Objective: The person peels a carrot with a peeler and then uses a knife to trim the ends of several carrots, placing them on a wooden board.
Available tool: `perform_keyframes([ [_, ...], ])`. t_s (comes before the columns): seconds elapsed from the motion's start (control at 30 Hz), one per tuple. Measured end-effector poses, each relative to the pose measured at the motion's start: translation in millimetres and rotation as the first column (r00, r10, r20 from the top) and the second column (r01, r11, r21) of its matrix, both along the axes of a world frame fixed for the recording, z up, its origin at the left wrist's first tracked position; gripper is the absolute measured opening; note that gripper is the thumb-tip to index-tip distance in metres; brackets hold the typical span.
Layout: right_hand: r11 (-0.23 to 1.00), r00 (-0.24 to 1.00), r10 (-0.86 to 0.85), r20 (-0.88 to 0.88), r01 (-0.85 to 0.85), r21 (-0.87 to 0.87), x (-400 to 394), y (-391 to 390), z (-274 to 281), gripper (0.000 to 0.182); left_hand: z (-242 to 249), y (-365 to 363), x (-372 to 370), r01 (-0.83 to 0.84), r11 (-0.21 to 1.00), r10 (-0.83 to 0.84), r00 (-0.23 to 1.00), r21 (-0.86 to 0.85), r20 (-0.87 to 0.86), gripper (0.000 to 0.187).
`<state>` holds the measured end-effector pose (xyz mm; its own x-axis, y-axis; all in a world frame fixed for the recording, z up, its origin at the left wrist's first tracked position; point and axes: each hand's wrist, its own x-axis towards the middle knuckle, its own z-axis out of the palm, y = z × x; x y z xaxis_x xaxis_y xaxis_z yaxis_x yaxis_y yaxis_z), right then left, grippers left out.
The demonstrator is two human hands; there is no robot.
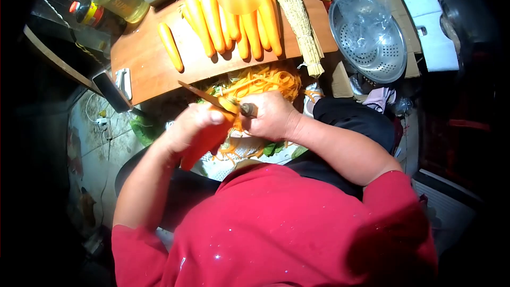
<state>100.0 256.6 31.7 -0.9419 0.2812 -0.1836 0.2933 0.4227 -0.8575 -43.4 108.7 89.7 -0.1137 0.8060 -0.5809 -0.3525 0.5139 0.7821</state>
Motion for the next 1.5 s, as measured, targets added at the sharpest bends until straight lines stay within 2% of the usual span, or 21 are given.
perform_keyframes([
  [0.03,0.996,0.999,-0.014,-0.041,0.011,-0.085,-2,-3,2,0.013,-7,0,6,-0.013,1.000,0.013,1.000,-0.012,0.012,0.060],
  [0.13,0.997,0.999,0.008,-0.050,-0.012,-0.073,-1,4,-4,0.015,-12,1,6,-0.014,1.000,0.013,0.998,0.016,0.068,0.061],
  [0.2,1.000,0.998,-0.010,0.068,0.011,-0.019,-1,7,-8,0.017,-10,-1,2,-0.052,0.991,0.042,0.996,0.122,0.079,0.063],
  [0.23,0.999,0.997,0.014,0.081,-0.017,0.037,2,9,-10,0.019,-11,-3,-9,-0.009,0.978,-0.030,0.983,0.209,0.181,0.052],
  [0.33,0.994,0.988,-0.035,0.153,0.051,-0.101,9,8,-12,0.018,-10,-4,-20,-0.018,0.962,-0.031,0.984,0.272,0.173,0.052],
  [0.5,0.986,0.990,-0.086,0.116,0.101,-0.130,0,7,1,0.014,-23,-5,-19,-0.058,0.941,-0.006,0.982,0.333,0.187,0.054],
  [0.57,0.964,0.992,-0.088,0.091,0.108,-0.245,-2,6,7,0.013,-27,-5,-20,-0.056,0.932,0.000,0.988,0.358,0.155,0.052],
  [0.67,0.949,0.991,-0.134,0.021,0.134,-0.286,-2,3,0,0.013,-30,-4,-19,-0.090,0.926,0.034,0.987,0.367,0.156,0.049],
  [0.8,0.974,0.993,-0.118,-0.025,0.111,-0.197,0,2,9,0.012,-31,-2,-14,-0.115,0.936,0.078,0.990,0.333,0.121,0.047],
  [0.87,0.994,0.990,-0.089,-0.114,0.081,-0.072,1,1,11,0.012,-30,0,-12,-0.117,0.947,0.106,0.993,0.298,0.053,0.044],
  [1.07,0.997,0.990,0.024,-0.138,-0.014,0.076,7,5,22,0.015,-34,1,-16,-0.032,0.979,0.047,0.996,0.200,-0.072,0.037],
  [1.23,0.995,0.998,0.011,-0.061,-0.005,0.101,6,5,22,0.017,-29,2,-13,0.028,0.985,-0.007,0.992,0.169,-0.126,0.034],
  [1.3,0.996,1.000,0.015,-0.027,-0.012,0.083,6,5,22,0.016,-28,2,-11,0.005,0.986,0.005,0.998,0.166,-0.058,0.031],
  [1.33,0.997,1.000,0.015,-0.026,-0.013,0.082,7,4,23,0.016,-24,3,-8,0.015,0.994,0.000,0.991,0.111,-0.137,0.029],
  [1.4,0.995,0.990,0.025,-0.140,-0.012,0.095,8,1,26,0.015,-15,6,-7,0.035,0.998,-0.023,0.969,0.046,-0.247,0.027],
  [1.43,0.996,0.990,0.027,-0.138,-0.014,0.093,8,0,28,0.015,-16,5,-7,0.033,0.998,-0.021,0.969,0.044,-0.246,0.027],
  [1.5,0.997,0.992,0.025,-0.123,-0.016,0.074,7,-1,29,0.013,-21,4,-8,-0.024,0.995,0.034,0.993,0.092,-0.111,0.027],
])
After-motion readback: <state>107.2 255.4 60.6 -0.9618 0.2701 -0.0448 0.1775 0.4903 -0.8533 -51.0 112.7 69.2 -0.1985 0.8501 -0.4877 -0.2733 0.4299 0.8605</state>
